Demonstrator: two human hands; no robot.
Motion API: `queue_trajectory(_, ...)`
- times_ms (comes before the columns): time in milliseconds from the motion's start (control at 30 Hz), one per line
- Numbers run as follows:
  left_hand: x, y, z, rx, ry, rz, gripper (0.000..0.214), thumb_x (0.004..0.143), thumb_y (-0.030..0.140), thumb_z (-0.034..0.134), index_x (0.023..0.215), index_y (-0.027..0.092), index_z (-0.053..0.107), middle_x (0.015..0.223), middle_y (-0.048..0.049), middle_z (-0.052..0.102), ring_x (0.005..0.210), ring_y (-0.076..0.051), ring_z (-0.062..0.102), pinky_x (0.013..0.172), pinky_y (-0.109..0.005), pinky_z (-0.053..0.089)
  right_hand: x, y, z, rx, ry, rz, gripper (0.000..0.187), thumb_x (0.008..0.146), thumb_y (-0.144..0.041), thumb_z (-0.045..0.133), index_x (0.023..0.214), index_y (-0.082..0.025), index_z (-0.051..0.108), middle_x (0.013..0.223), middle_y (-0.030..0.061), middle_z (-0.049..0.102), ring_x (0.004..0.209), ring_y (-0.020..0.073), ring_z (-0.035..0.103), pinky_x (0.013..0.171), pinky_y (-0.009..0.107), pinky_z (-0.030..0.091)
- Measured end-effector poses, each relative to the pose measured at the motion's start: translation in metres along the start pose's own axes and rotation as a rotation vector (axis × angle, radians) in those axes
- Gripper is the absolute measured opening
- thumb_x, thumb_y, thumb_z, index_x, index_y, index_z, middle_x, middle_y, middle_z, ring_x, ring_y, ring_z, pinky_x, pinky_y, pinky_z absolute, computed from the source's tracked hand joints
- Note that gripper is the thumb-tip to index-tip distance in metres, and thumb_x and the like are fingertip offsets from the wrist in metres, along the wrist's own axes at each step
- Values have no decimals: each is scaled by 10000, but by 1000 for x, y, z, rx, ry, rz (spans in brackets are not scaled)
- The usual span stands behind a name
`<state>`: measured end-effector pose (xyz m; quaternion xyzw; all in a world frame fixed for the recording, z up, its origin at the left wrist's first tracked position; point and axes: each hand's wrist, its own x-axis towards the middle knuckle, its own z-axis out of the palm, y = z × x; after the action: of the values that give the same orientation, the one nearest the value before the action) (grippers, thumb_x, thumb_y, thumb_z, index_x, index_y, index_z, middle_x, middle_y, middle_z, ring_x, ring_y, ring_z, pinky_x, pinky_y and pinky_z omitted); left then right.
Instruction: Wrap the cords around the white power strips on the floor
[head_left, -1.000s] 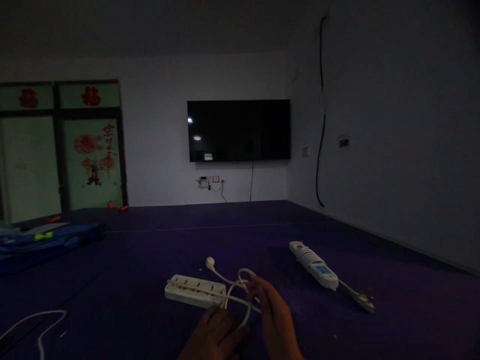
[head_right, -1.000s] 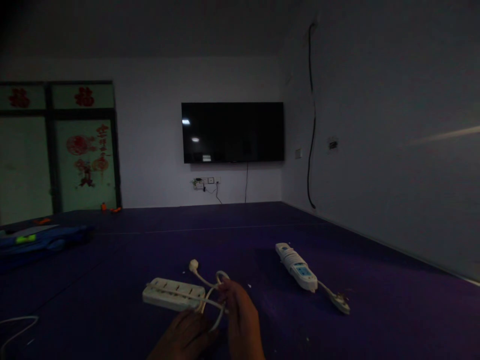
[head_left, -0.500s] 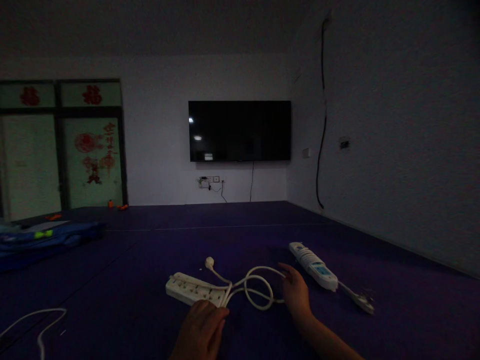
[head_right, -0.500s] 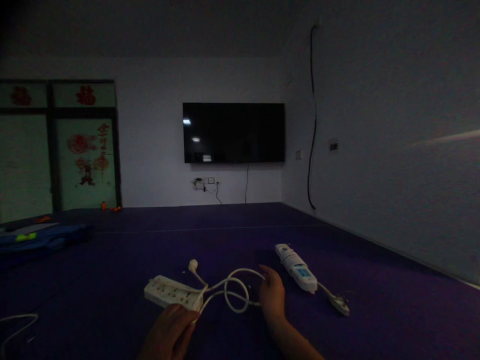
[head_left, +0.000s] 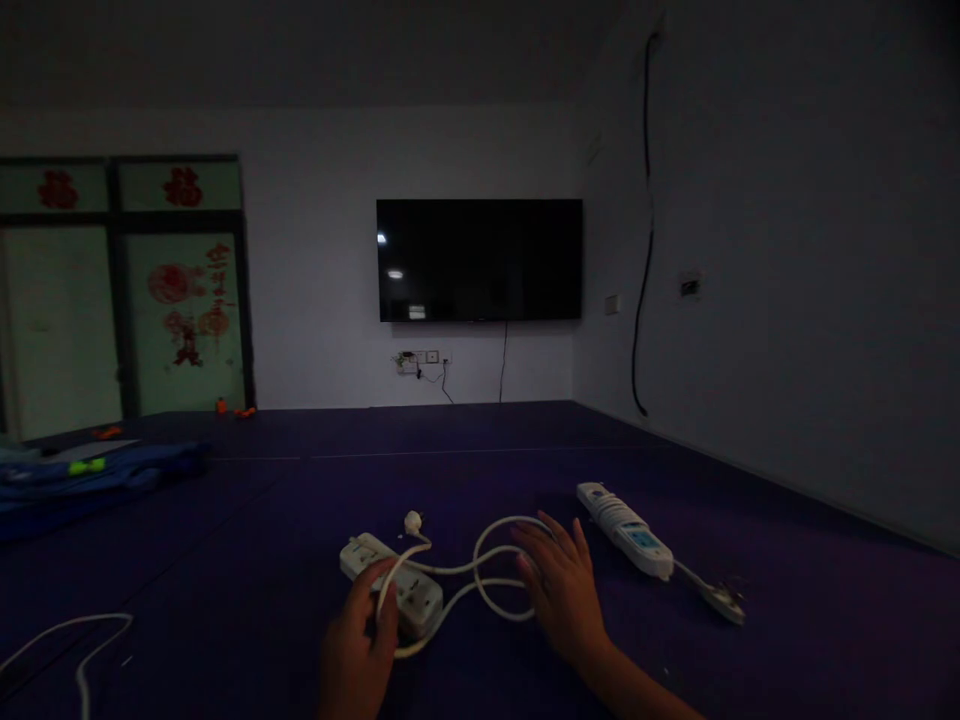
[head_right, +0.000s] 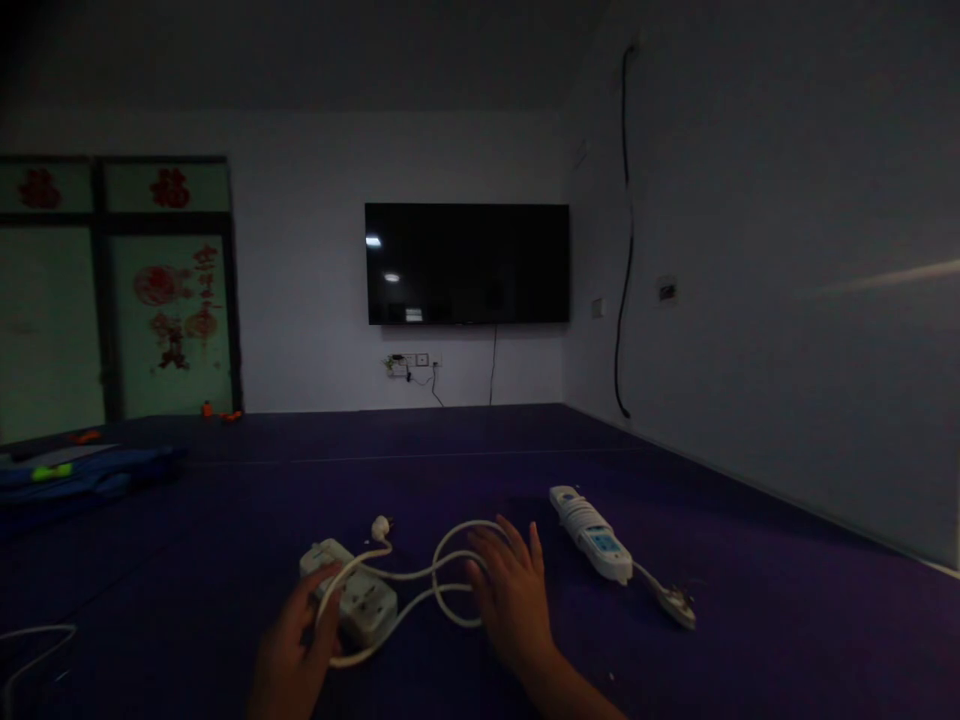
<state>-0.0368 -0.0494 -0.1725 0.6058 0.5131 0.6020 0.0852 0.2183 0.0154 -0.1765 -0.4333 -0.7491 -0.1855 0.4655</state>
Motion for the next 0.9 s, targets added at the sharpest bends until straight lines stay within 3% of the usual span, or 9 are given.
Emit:
queue_trajectory(133, 8, 2, -5, -129, 100, -188, 516, 751, 574, 494, 1050, 160, 573, 492, 27, 565, 464, -182, 577, 450, -265, 460, -1, -5, -3, -38, -91, -13, 289, 820, -395, 556, 1081, -286, 619, 1062, 7, 677, 1220, 296, 435, 1060, 630, 59)
queue_trajectory(367, 39, -16, -27, -138, 304, -272, 557, 662, 521, 567, 1068, 139, 544, 733, -32, 627, 494, -168, 577, 493, -298, 472, -4, 8, 9, 14, -240, 181, 206, 800, -242, 543, 934, -305, 686, 890, 26, 705, 921, 244, 619, 1031, 648, 88)
queue_trajectory(533, 55, -38, -39, -77, 409, -349, 522, 641, 454, 567, 1063, 147, 559, 775, -27, 614, 473, -155, 577, 459, -284, 454, -2, 9, 10, 25, -453, 291, 331, 787, -139, 472, 962, -302, 701, 967, 31, 697, 1021, 217, 580, 1075, 545, 12)
queue_trajectory(633, 61, -53, -46, -48, 447, -406, 494, 631, 406, 576, 1054, 151, 567, 799, -33, 614, 476, -156, 583, 432, -271, 433, 0, 6, 9, 31, -517, 319, 376, 792, -119, 440, 1010, -295, 689, 1023, 31, 685, 1069, 202, 554, 1089, 490, 2)
queue_trajectory(800, 66, -73, -56, -30, 503, -481, 404, 630, 306, 570, 1004, 153, 574, 827, -40, 620, 478, -151, 591, 462, -271, 448, 4, 0, 4, 136, -513, 297, 358, 825, -159, 419, 1011, -309, 686, 980, 22, 699, 996, 197, 589, 1084, 478, 88)
queue_trajectory(900, 68, -76, -59, -13, 493, -499, 360, 631, 247, 562, 981, 163, 574, 848, -44, 633, 488, -152, 600, 489, -278, 464, 5, 0, 3, 213, -466, 299, 340, 832, -192, 407, 1003, -251, 695, 963, 58, 700, 953, 204, 608, 1014, 398, 294)
